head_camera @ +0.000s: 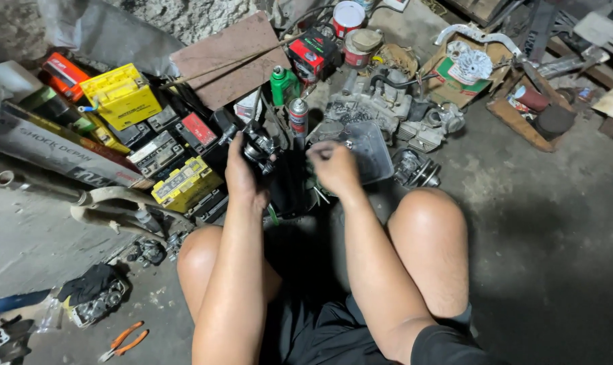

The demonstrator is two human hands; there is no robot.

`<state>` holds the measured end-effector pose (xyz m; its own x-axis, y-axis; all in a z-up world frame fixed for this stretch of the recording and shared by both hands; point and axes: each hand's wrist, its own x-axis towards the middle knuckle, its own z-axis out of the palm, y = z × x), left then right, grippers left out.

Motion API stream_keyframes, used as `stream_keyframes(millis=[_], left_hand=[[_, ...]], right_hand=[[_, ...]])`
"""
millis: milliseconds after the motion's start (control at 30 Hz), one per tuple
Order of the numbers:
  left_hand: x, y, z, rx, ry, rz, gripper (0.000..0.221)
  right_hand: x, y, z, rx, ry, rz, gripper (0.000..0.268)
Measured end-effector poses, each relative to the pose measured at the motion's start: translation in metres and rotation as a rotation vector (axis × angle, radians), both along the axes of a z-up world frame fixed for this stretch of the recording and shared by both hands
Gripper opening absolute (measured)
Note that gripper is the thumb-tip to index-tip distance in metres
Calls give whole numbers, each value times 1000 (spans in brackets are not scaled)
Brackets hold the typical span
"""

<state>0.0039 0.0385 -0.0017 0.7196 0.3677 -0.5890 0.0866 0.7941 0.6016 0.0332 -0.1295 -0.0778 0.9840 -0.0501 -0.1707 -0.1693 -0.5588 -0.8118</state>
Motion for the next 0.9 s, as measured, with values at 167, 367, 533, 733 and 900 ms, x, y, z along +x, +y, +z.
stream_keyframes(millis=[167,367,533,733,900], left_hand=[[-4,-3,13,2,-13,28,36],[-6,-1,27,-10,-13,53,36],[-9,0,30,-15,-43,80,35],[-19,0,37,-16,-34,86,34],[-30,-2,43,-11,-35,120,36]], right_hand=[[-12,25,-8,-116,231,47,32],[-11,27,-33,-230,437,71,34],[-20,41,2,-248,479,125,34],[-16,48,-7,-249,549,127,49],[-9,51,-30,-263,567,103,59]])
